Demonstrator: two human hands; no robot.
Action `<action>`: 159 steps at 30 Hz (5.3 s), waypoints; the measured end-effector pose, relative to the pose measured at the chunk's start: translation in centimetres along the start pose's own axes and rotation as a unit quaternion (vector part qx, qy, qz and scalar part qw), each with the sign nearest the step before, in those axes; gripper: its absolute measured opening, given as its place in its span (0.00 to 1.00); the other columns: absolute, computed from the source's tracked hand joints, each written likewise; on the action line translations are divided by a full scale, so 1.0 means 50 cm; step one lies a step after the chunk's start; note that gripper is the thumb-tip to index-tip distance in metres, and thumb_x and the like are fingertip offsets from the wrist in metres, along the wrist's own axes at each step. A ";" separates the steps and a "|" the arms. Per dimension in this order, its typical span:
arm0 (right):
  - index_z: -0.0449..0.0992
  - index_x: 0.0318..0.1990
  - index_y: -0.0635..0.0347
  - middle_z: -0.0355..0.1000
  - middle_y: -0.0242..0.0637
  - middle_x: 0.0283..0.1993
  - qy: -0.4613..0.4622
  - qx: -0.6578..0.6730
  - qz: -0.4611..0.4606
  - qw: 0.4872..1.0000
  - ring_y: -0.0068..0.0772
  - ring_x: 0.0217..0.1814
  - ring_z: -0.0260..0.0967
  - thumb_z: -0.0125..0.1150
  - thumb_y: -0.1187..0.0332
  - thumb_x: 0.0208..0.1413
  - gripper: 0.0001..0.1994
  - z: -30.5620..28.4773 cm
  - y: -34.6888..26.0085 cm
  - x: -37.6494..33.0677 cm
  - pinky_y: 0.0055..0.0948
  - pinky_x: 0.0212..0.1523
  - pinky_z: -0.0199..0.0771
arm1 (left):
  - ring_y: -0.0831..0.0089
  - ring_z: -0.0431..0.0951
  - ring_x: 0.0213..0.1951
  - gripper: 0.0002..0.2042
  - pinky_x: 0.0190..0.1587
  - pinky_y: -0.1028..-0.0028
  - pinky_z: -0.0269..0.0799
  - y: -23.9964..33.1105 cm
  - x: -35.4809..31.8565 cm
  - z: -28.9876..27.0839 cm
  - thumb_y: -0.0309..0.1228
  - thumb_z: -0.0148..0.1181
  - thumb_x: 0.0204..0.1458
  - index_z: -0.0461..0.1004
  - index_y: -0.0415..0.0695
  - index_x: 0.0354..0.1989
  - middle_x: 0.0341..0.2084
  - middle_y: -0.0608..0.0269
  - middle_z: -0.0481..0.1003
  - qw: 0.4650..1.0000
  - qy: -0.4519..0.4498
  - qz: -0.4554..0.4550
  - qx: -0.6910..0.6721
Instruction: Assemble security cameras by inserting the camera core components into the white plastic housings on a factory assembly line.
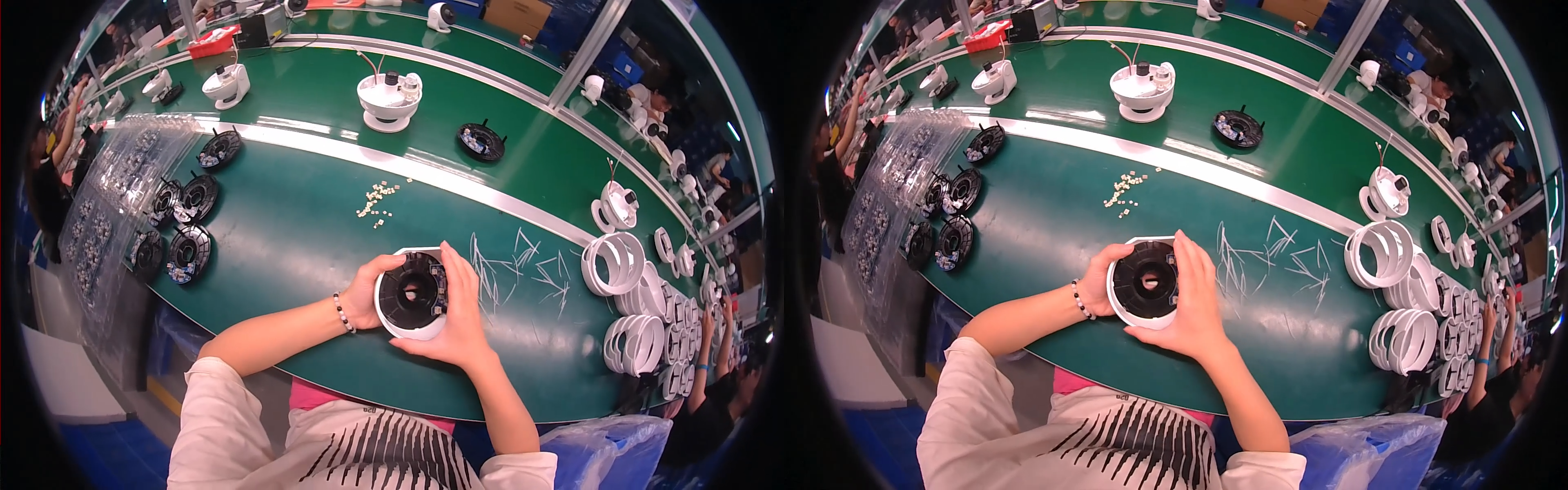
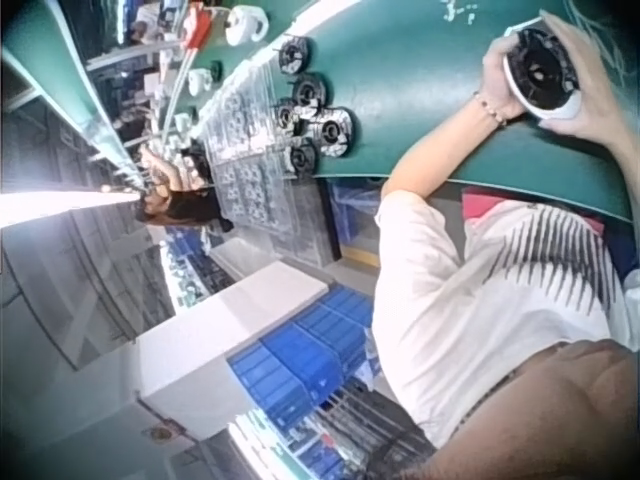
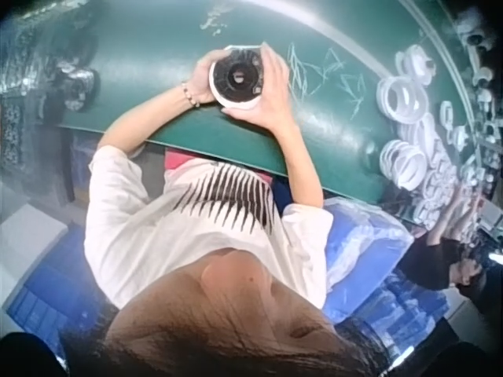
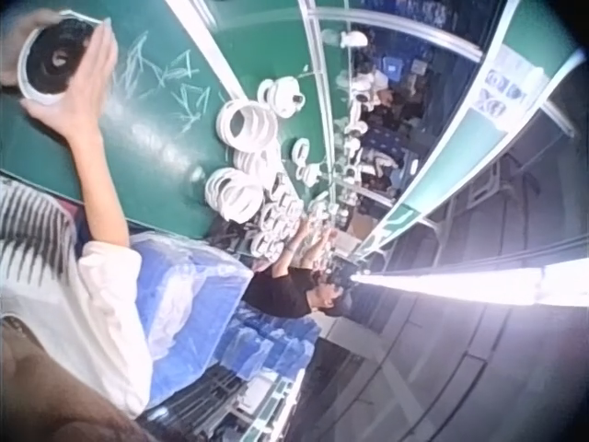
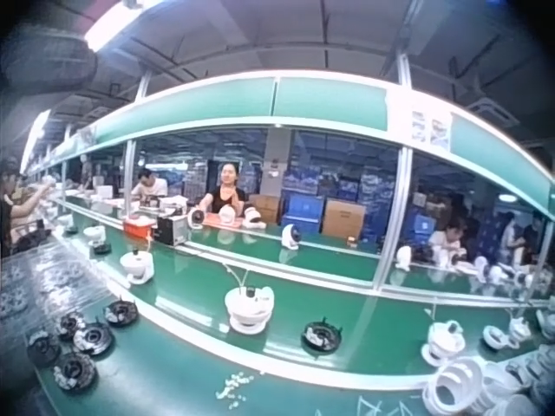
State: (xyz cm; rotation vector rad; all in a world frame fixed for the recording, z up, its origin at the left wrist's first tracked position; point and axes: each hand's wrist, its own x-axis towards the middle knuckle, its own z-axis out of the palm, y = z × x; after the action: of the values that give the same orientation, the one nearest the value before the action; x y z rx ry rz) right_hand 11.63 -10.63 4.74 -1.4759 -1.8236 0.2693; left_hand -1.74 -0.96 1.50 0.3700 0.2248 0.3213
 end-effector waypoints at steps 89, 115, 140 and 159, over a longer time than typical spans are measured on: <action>0.38 0.60 0.68 0.47 0.57 0.57 0.143 0.160 0.166 0.962 0.50 0.59 0.48 0.74 0.53 0.22 0.59 0.057 0.013 0.017 0.38 0.57 0.51 | 0.60 0.49 0.60 0.36 0.60 0.57 0.45 0.065 -0.045 0.002 0.52 0.46 0.48 0.44 0.46 0.61 0.58 0.58 0.50 0.983 -0.142 0.035 0.113; 0.46 0.59 0.65 0.53 0.49 0.53 0.054 -0.020 0.027 0.998 0.47 0.56 0.51 0.75 0.52 0.14 0.59 0.045 -0.053 0.032 0.39 0.55 0.53 | 0.70 0.65 0.51 0.37 0.54 0.69 0.60 0.047 -0.033 -0.020 0.64 0.28 0.47 0.60 0.45 0.54 0.50 0.60 0.64 0.999 -0.027 -0.022 0.021; 0.41 0.59 0.64 0.39 0.55 0.62 0.080 -0.063 -0.012 0.995 0.63 0.63 0.36 0.71 0.51 0.25 0.55 0.088 -0.017 0.017 0.57 0.56 0.40 | 0.65 0.70 0.45 0.26 0.49 0.65 0.66 0.095 -0.017 -0.019 0.49 0.35 0.53 0.63 0.40 0.49 0.45 0.54 0.68 0.982 0.122 0.062 0.134; 0.55 0.54 0.61 0.45 0.53 0.61 0.032 -0.108 0.037 0.993 0.61 0.63 0.38 0.67 0.59 0.33 0.39 0.079 -0.016 0.007 0.59 0.57 0.35 | 0.60 0.69 0.44 0.30 0.41 0.59 0.70 0.627 0.144 -0.362 0.38 0.55 0.47 0.48 0.37 0.53 0.45 0.46 0.62 0.672 0.491 0.546 0.101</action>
State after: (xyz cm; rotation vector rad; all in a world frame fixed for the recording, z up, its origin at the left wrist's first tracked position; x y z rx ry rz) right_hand 8.40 -9.41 2.63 -1.6836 -1.7930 0.0620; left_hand -8.31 34.97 -3.93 0.4920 1.1272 1.7286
